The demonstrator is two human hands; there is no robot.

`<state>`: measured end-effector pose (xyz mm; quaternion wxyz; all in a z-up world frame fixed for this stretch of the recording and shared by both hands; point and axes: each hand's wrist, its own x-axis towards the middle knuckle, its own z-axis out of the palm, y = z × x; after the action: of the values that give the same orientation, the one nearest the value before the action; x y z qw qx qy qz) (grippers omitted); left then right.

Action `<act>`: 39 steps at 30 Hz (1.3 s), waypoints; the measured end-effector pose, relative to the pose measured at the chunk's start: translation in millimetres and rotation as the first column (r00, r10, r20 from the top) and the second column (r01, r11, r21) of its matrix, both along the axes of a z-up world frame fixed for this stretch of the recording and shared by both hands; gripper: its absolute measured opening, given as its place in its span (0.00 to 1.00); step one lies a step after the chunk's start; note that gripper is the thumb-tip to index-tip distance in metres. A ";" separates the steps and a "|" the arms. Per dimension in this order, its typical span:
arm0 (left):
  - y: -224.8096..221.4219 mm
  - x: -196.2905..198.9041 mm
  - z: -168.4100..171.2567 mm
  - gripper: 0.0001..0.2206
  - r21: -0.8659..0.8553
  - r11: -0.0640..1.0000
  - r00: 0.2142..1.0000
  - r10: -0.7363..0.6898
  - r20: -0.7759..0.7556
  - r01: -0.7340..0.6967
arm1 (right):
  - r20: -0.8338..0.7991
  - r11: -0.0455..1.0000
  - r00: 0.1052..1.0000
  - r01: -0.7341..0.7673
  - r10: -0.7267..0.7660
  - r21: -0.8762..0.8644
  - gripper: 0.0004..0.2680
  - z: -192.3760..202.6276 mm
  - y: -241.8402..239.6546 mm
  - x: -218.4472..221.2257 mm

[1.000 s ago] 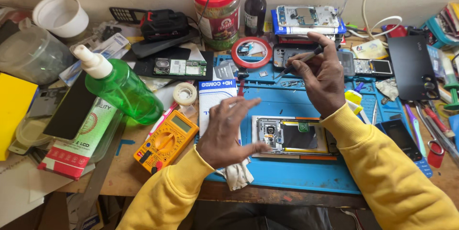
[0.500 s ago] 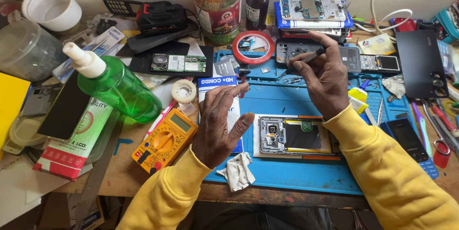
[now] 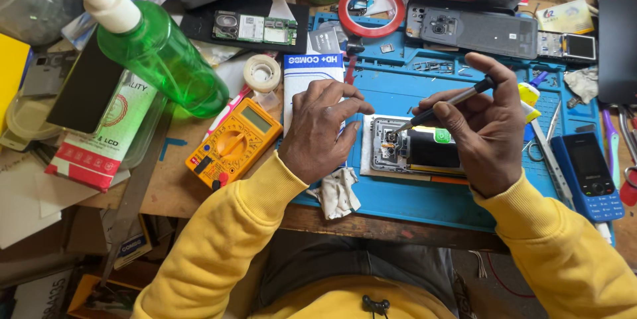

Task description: The person uses a screwdriver to manipulate components inside a disassembled mobile phone placed on a blue work mat. They repeatedly probe and adjust internal parts while the camera shakes significantly.

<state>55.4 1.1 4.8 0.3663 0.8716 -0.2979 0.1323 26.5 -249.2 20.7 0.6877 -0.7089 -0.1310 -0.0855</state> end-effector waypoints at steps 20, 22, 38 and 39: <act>-0.9 1.7 -5.7 0.11 0.034 0.999 1.000 -0.007 0.009 0.007 | -0.058 1.000 0.998 0.018 -0.018 0.002 0.22 -7.0 3.2 7.4; -0.9 1.0 -5.9 0.12 0.027 1.000 1.000 -0.014 0.017 0.014 | -0.068 1.000 0.997 0.021 -0.020 0.006 0.22 -7.5 3.7 7.3; 0.1 0.1 -5.3 0.10 0.021 0.999 0.999 -0.033 0.043 0.033 | -0.020 0.999 0.999 -0.037 0.038 0.009 0.23 -12.0 2.9 5.9; 0.0 0.0 -5.5 0.10 0.022 0.999 0.999 -0.034 0.039 0.033 | -0.023 0.999 0.999 -0.038 0.039 0.010 0.23 -12.0 2.6 5.5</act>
<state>55.4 1.1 -0.7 0.3532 0.8675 -0.3210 0.1402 32.0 -246.6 8.7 0.6942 -0.7038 -0.1364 -0.0648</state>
